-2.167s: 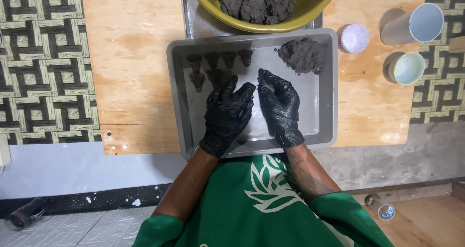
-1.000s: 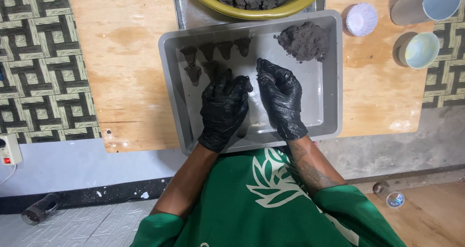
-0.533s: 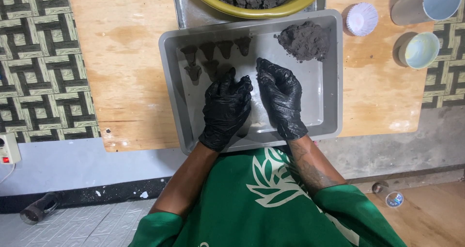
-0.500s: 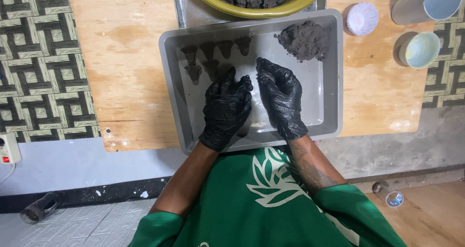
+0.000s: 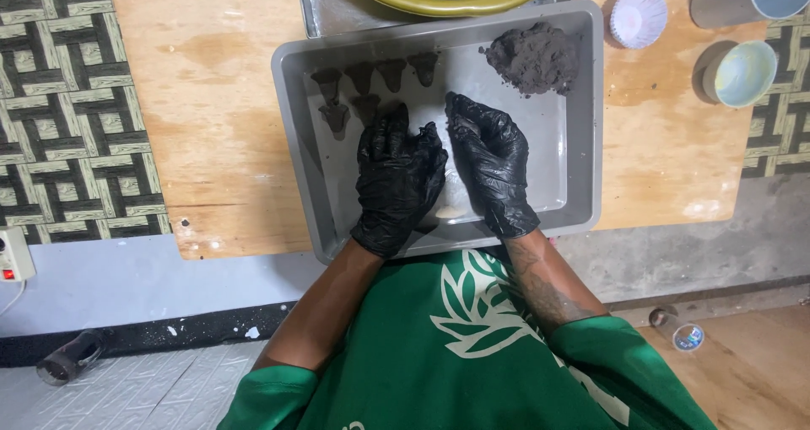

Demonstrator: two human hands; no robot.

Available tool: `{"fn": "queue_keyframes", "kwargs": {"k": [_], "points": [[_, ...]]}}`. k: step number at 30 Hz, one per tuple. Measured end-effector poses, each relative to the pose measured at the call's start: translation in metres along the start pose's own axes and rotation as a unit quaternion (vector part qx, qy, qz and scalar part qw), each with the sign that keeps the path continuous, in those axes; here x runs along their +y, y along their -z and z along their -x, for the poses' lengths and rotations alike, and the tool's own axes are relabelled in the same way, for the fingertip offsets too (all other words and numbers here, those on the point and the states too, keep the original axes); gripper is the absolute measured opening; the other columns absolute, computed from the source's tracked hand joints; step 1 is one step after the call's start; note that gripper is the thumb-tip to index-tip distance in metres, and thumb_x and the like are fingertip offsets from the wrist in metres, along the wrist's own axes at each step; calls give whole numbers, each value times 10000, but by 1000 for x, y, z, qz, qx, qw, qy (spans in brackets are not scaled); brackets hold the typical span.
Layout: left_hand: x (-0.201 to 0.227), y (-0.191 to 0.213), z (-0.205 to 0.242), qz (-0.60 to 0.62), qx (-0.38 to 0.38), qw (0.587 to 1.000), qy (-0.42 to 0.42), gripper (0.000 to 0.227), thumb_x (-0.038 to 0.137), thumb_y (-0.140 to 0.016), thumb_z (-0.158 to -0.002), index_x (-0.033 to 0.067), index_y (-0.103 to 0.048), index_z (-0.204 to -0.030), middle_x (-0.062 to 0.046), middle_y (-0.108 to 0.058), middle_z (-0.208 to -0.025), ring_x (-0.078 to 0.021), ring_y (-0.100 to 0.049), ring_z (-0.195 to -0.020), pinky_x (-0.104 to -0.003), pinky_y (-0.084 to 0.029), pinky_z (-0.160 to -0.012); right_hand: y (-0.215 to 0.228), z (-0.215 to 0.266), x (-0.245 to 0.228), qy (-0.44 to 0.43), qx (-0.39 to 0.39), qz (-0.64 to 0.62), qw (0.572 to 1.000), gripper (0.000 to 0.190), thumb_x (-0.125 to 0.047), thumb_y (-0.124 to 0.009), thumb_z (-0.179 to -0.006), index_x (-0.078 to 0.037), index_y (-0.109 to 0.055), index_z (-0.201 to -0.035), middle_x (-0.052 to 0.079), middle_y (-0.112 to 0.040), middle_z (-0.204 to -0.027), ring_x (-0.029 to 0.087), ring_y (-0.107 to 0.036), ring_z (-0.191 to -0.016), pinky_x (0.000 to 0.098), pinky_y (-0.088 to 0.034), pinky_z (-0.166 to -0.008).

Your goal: The person shapes a dark, clay-like material into small, cone-shaped objects using their hands. They work over a gray tray, repeatedly molding the material and placing the finished pieces in a row within the tray.

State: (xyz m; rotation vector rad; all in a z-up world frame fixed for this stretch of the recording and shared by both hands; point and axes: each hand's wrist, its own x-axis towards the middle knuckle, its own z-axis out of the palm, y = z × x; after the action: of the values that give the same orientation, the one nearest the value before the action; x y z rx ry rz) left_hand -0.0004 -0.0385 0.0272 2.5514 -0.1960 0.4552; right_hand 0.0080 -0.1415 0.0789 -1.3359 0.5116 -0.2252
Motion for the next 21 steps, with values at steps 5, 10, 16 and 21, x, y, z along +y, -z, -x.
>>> {"fn": "queue_keyframes", "kwargs": {"k": [5,10,16,21], "points": [[-58,-51,23,4,22,996,-84,426,455,-685,-923,233,-662,-1286,-137,-595,-1398,-343,-498,-1347,-453,-291,-1217,-2,0,-2,1,8,29,1000,190,-20,-714,-939,-9,-689,-1127,239,-726,-1165,311,-692,-1151,389,-636,-903],[-65,-73,36,-23,65,994,-81,543,652,-804,-768,342,-750,-1210,3,-677,-1278,-226,-627,-1213,-416,-440,-1115,-1,-2,-3,-2,22,7,1000,200,-2,-714,-931,4,-696,-1130,250,-729,-1151,330,-702,-1140,379,-641,-917],[-49,-40,21,138,-6,990,-37,533,457,-844,-833,185,-708,-1271,-108,-695,-1262,-315,-653,-1189,-428,-447,-1142,3,-8,6,-30,46,46,997,160,-54,-732,-919,-39,-717,-1078,213,-756,-1076,299,-740,-1058,373,-667,-814],[-45,-34,27,79,7,994,-75,511,382,-615,-1036,99,-575,-1459,-29,-485,-1576,-142,-334,-1494,-264,-64,-1298,8,-11,17,-41,49,31,997,153,-64,-765,-906,-79,-719,-1051,187,-761,-1045,276,-750,-1031,353,-664,-763]]}}
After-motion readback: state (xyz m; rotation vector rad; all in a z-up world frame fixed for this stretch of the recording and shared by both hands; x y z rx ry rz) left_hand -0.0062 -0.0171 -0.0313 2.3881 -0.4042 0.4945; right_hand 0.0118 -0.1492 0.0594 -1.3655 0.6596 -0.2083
